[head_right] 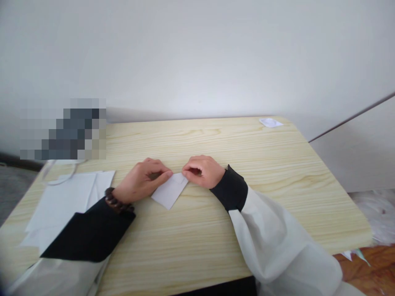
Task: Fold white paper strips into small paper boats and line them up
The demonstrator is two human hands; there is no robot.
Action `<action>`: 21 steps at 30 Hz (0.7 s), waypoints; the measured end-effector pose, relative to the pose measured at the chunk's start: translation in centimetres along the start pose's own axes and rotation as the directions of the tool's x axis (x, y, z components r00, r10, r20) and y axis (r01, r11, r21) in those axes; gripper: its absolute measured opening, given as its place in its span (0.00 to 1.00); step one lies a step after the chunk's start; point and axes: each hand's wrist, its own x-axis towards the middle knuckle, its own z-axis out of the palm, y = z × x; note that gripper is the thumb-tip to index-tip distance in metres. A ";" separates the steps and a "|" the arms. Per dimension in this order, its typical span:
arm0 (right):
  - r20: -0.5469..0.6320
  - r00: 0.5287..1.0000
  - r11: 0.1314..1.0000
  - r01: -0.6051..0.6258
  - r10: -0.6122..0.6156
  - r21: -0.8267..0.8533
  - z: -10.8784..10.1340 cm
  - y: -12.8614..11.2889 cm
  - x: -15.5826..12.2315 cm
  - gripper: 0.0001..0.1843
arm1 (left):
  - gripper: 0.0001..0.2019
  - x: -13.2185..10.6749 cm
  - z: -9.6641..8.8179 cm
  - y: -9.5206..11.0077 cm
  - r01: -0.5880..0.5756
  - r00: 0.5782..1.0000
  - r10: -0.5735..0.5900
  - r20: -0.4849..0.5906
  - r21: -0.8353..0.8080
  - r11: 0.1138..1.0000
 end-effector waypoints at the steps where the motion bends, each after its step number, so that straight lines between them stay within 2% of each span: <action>1: 0.000 1.000 1.000 0.001 -0.001 -0.002 0.0 0.0 0.0 0.09 | 0.13 0.0 0.1 0.0 0.007 1.000 -0.007 -0.002 0.016 1.000; 9: -0.015 0.989 0.988 -0.146 0.147 0.050 -1.0 0.5 -0.5 0.11 | 0.15 -0.2 0.0 -0.1 0.104 0.994 -0.104 -0.019 0.003 0.995; 14: 0.012 0.992 0.991 -0.123 0.122 0.057 -0.6 0.0 -0.3 0.12 | 0.16 -0.3 0.3 -0.3 0.143 0.989 -0.143 -0.047 -0.015 0.990; 18: -0.026 0.987 0.987 -0.160 0.161 0.033 -0.4 -0.2 -0.3 0.11 | 0.13 -0.3 0.3 -0.2 0.102 0.991 -0.111 -0.076 -0.112 0.988; 21: -0.101 0.976 0.981 -0.195 0.194 0.009 -0.2 -0.1 -0.2 0.10 | 0.11 -0.3 0.2 -0.1 0.042 0.993 -0.057 -0.102 -0.141 0.989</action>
